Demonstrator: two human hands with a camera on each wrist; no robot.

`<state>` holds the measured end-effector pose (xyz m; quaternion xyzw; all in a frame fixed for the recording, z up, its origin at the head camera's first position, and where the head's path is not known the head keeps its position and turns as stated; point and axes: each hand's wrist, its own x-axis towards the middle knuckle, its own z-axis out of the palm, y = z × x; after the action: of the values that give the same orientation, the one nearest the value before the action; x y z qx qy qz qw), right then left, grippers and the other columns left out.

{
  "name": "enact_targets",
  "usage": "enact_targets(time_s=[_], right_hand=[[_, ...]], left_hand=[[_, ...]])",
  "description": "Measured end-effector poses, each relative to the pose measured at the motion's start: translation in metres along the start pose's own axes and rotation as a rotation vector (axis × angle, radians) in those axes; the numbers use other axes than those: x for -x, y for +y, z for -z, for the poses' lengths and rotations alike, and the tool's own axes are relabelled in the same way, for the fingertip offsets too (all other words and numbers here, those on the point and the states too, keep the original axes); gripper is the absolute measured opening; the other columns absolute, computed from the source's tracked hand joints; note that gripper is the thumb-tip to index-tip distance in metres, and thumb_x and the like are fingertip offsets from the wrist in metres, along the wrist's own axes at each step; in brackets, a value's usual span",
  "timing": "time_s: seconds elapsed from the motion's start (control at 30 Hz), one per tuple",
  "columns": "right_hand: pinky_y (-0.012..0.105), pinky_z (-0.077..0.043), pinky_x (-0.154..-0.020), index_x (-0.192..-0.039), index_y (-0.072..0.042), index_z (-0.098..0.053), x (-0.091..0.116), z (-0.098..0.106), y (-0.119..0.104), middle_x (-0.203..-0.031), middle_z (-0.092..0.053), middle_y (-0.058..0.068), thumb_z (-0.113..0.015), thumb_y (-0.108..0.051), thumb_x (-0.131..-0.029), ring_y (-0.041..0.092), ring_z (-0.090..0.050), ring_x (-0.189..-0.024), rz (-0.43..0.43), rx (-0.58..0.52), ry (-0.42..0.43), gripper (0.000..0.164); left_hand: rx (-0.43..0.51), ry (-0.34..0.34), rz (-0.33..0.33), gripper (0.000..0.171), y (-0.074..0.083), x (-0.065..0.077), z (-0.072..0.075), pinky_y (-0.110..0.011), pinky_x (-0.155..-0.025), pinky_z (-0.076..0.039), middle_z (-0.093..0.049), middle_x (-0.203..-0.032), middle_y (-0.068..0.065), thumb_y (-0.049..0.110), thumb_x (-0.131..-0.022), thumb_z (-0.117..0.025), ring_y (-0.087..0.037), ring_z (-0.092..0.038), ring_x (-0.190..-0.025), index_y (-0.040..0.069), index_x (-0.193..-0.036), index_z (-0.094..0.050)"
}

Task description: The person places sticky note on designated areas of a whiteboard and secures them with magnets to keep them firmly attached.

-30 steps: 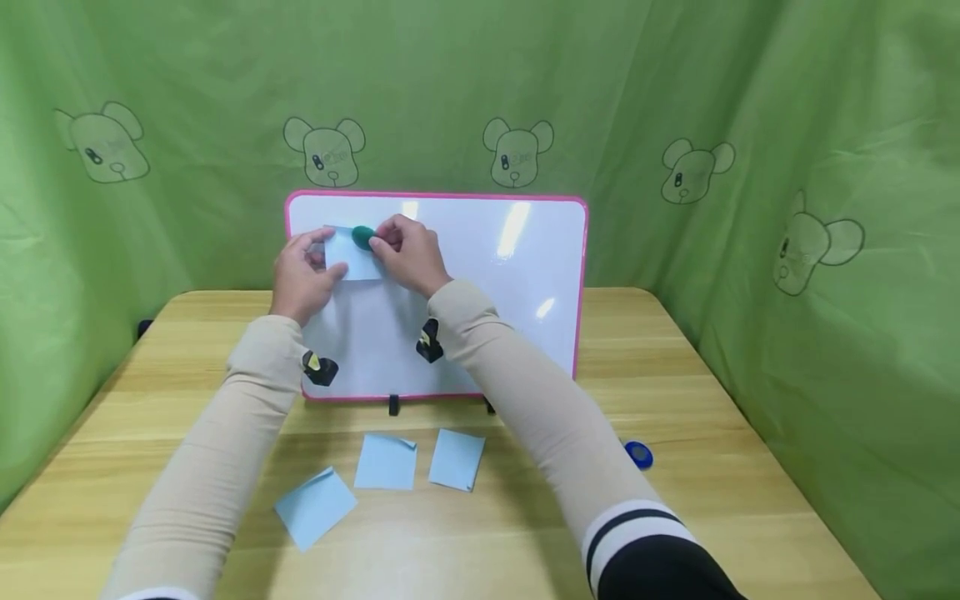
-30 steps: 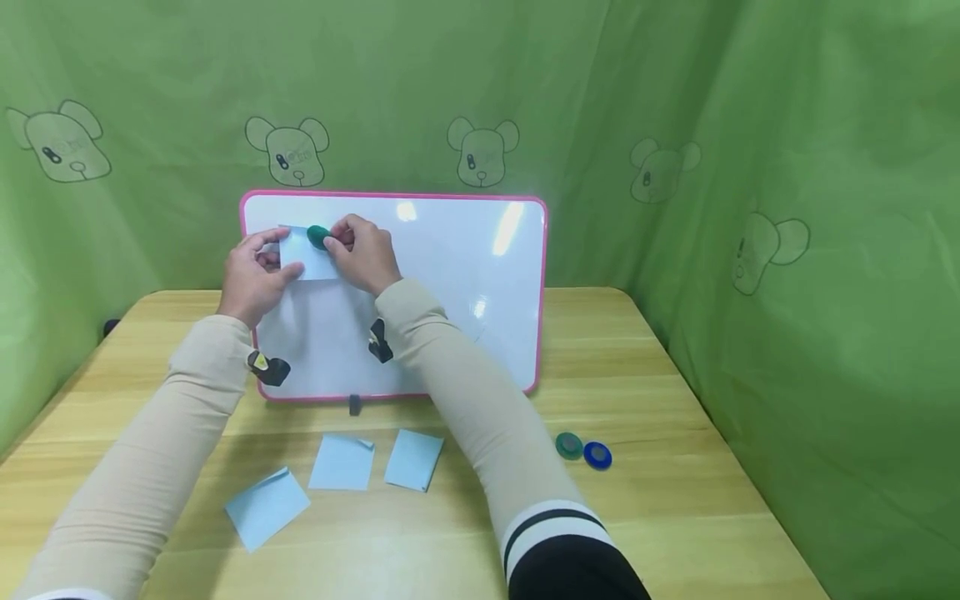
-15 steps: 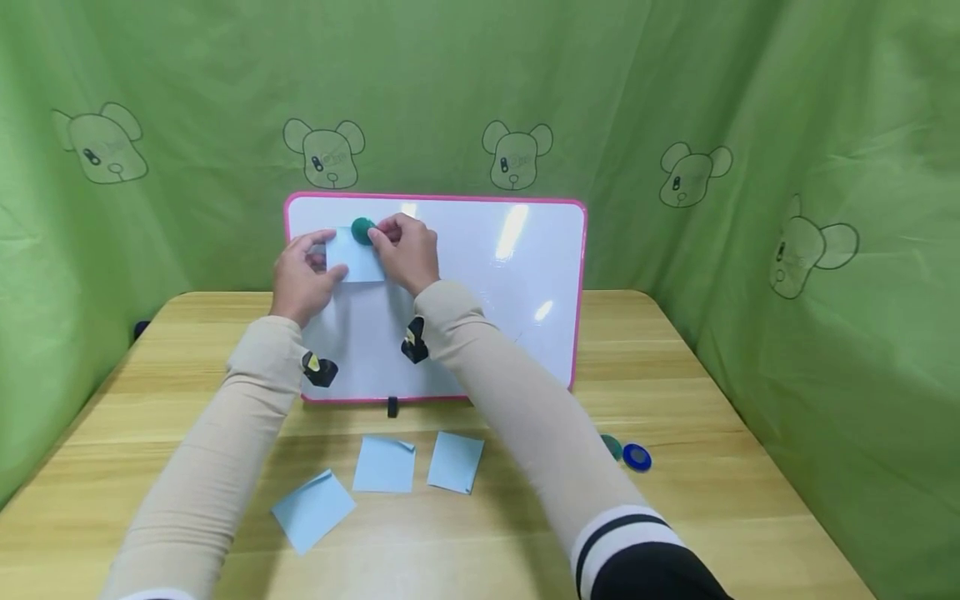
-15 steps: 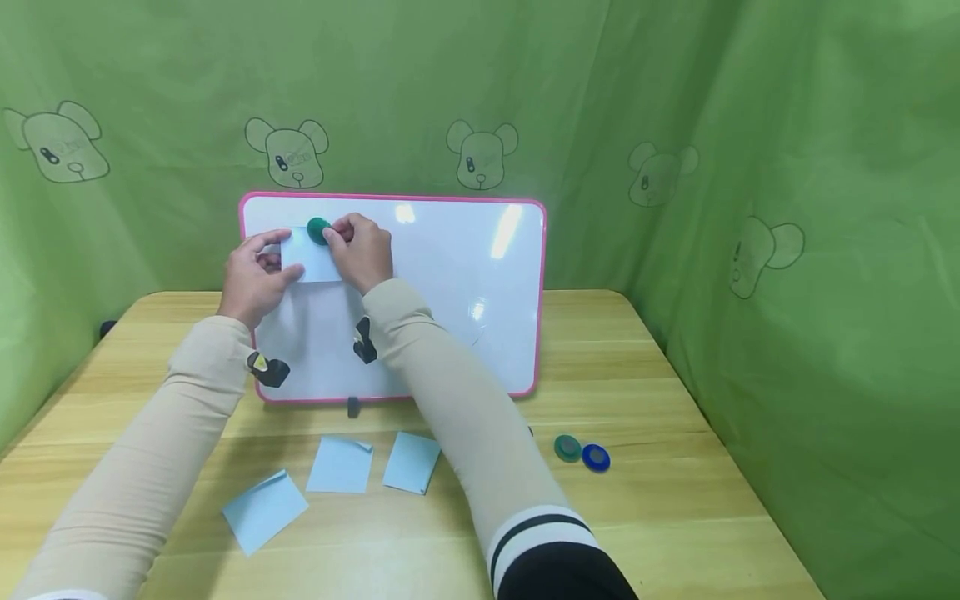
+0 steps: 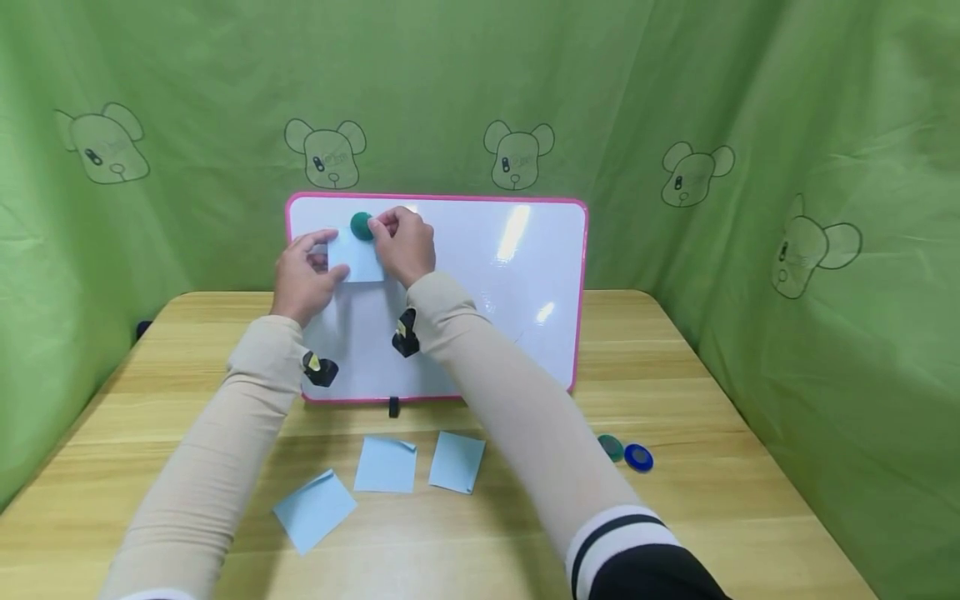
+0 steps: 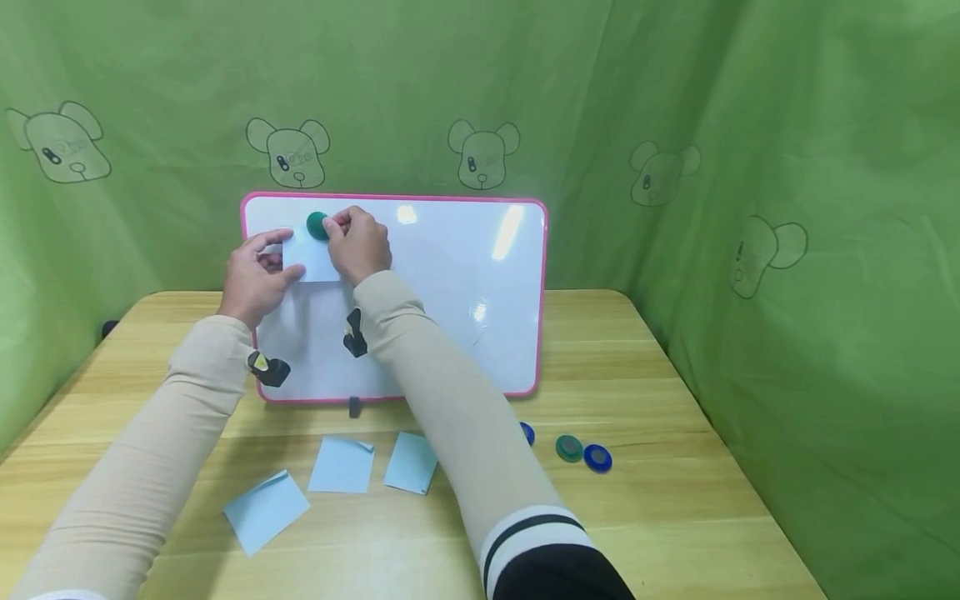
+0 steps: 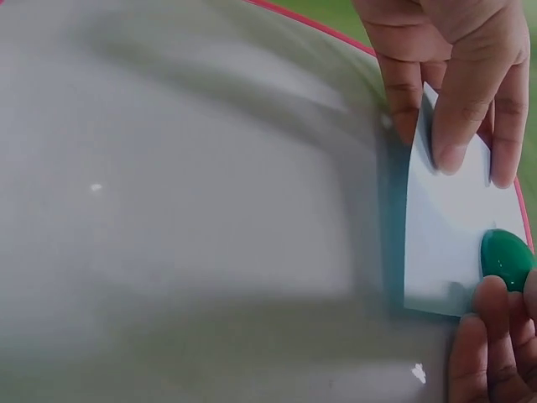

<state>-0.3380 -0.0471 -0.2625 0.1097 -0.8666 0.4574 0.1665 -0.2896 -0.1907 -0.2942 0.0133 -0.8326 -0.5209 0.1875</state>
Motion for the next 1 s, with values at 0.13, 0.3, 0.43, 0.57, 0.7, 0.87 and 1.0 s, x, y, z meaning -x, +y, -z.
enact_targets(time_s=[0.13, 0.3, 0.43, 0.57, 0.7, 0.87, 1.0], right_hand=[[0.024, -0.047, -0.073, -0.1, -0.012, -0.067, 0.0, 0.002, -0.001, -0.085, -0.063, -0.003, -0.061, -0.029, -0.096, 0.011, -0.057, -0.078, 0.002, 0.009, -0.007, 0.018], [0.025, -0.047, -0.072, -0.099, -0.013, -0.065, 0.0, 0.004, 0.0, -0.085, -0.063, -0.002, -0.061, -0.03, -0.096, 0.011, -0.057, -0.078, 0.002, 0.041, 0.007, 0.018], [0.024, -0.046, -0.07, -0.097, -0.012, -0.062, 0.001, 0.005, 0.0, -0.085, -0.061, -0.002, -0.059, -0.029, -0.097, 0.011, -0.055, -0.077, 0.004, 0.076, 0.026, 0.017], [0.024, -0.046, -0.069, -0.095, -0.012, -0.061, 0.002, 0.006, 0.0, -0.084, -0.061, -0.002, -0.059, -0.028, -0.097, 0.011, -0.055, -0.077, 0.008, 0.073, 0.028, 0.017], [0.024, -0.046, -0.07, -0.094, -0.012, -0.061, 0.003, 0.008, 0.0, -0.085, -0.061, -0.002, -0.061, -0.028, -0.096, 0.012, -0.055, -0.078, 0.006, 0.063, 0.019, 0.015], [0.024, -0.046, -0.072, -0.094, -0.012, -0.061, 0.005, 0.012, 0.0, -0.086, -0.062, 0.0, -0.062, -0.026, -0.095, 0.013, -0.056, -0.081, 0.018, 0.03, -0.029, 0.014], [0.024, -0.046, -0.076, -0.097, -0.011, -0.061, 0.006, 0.017, 0.004, -0.09, -0.062, 0.0, -0.061, -0.023, -0.094, 0.013, -0.056, -0.085, 0.051, 0.005, -0.087, 0.013]], left_hand=[[0.008, -0.005, 0.003, 0.056, 0.0, 0.0, -0.001, -0.038, -0.09, -0.051, -0.052, -0.129, -0.015, 0.001, -0.086, -0.068, -0.028, -0.054, -0.111, 0.011, -0.139, -0.052], [0.003, -0.018, -0.002, 0.056, 0.001, 0.0, -0.002, -0.039, -0.089, -0.052, -0.054, -0.128, -0.017, 0.002, -0.086, -0.068, -0.029, -0.055, -0.11, 0.012, -0.139, -0.052], [0.0, -0.025, -0.005, 0.056, 0.002, 0.001, -0.003, -0.039, -0.089, -0.051, -0.053, -0.128, -0.018, 0.002, -0.086, -0.067, -0.03, -0.055, -0.11, 0.011, -0.139, -0.051], [0.006, -0.025, -0.009, 0.056, 0.003, 0.001, -0.004, -0.04, -0.09, -0.051, -0.053, -0.128, -0.019, 0.001, -0.086, -0.067, -0.03, -0.055, -0.111, 0.01, -0.14, -0.051], [0.007, -0.033, -0.017, 0.057, 0.002, 0.001, -0.003, -0.04, -0.09, -0.051, -0.053, -0.13, -0.018, 0.002, -0.086, -0.067, -0.031, -0.055, -0.112, 0.009, -0.14, -0.05], [-0.023, -0.043, -0.023, 0.057, 0.001, 0.002, 0.002, -0.042, -0.09, -0.051, -0.05, -0.132, -0.018, 0.003, -0.086, -0.068, -0.032, -0.054, -0.113, 0.008, -0.14, -0.049], [-0.051, -0.047, -0.026, 0.057, 0.003, 0.005, 0.006, -0.044, -0.09, -0.051, -0.049, -0.134, -0.018, 0.007, -0.087, -0.068, -0.033, -0.053, -0.113, 0.008, -0.141, -0.049]])
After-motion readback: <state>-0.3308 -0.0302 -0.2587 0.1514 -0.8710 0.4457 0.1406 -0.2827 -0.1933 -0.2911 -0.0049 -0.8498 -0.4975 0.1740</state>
